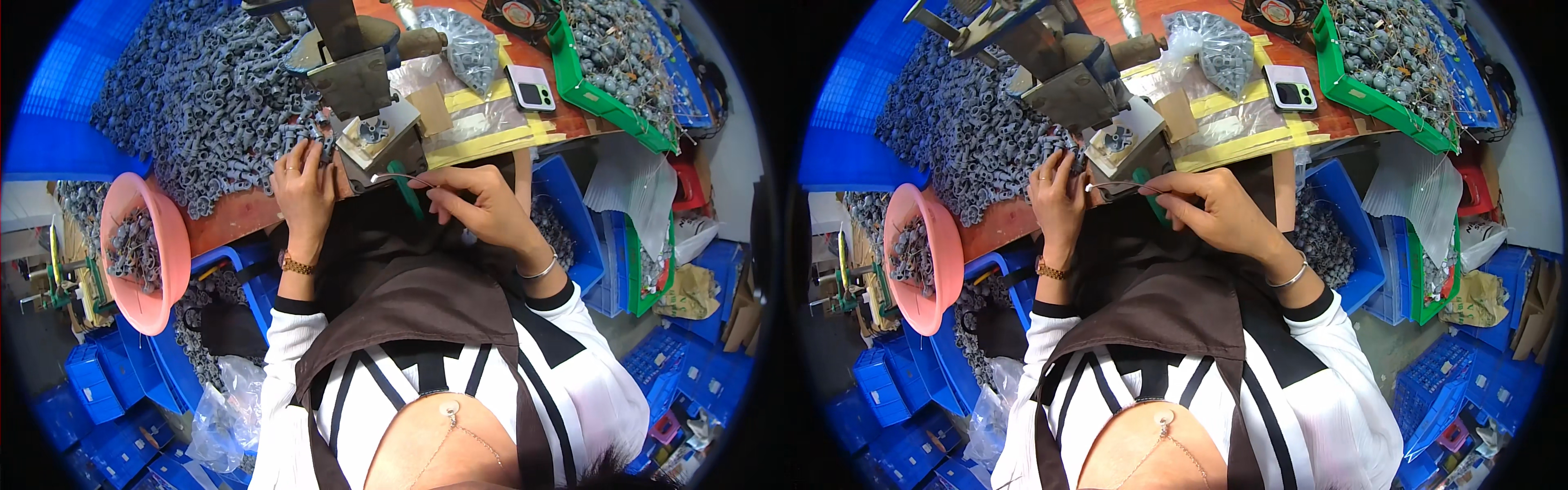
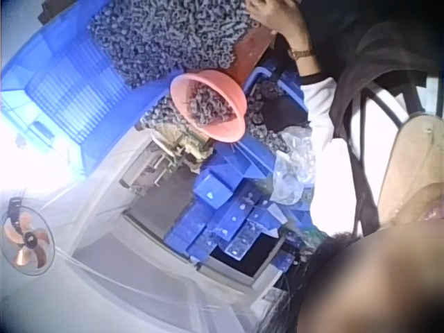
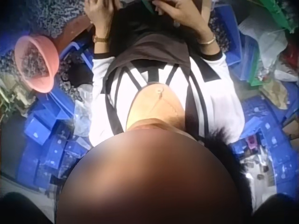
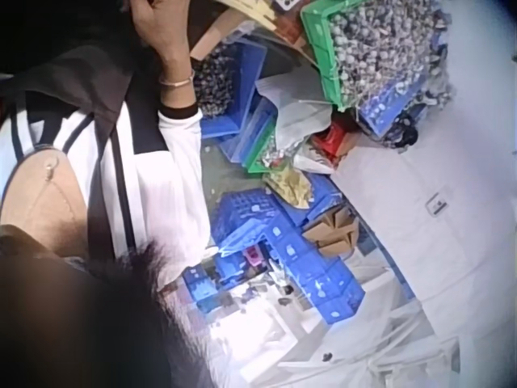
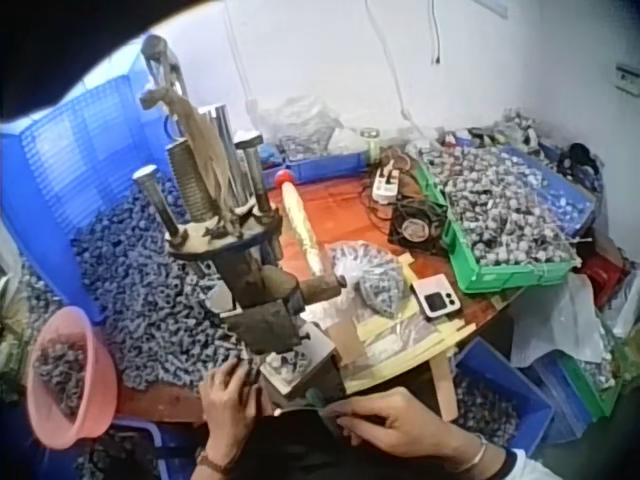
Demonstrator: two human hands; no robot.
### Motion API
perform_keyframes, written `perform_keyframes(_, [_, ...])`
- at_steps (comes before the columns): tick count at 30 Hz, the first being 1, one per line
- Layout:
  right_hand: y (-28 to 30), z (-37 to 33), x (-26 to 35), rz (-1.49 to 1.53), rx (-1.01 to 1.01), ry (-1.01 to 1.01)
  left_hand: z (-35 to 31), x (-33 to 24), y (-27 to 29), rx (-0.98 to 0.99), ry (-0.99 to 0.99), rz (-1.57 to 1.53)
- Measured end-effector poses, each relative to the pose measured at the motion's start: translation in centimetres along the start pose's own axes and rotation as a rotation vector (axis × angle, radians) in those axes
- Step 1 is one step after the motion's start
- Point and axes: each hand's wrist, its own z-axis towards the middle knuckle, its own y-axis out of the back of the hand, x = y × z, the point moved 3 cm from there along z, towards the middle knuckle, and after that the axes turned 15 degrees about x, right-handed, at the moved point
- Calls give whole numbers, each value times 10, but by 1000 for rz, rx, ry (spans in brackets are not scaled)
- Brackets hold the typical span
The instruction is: Assembling small electrical or mechanical components into connectors using a manual press machine at a factory workbench.
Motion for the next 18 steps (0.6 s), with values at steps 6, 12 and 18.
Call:
perform_keyframes(6, [0,-2,-19,-61,-95,65,2,0,-15,-63,40,127])
perform_keyframes(12, [-4,9,-21,-312,-118,100,0,0,-11,-118,-21,174])
perform_keyframes(18, [-16,26,-29,-335,-227,157,-7,1,-14,-71,-41,164])
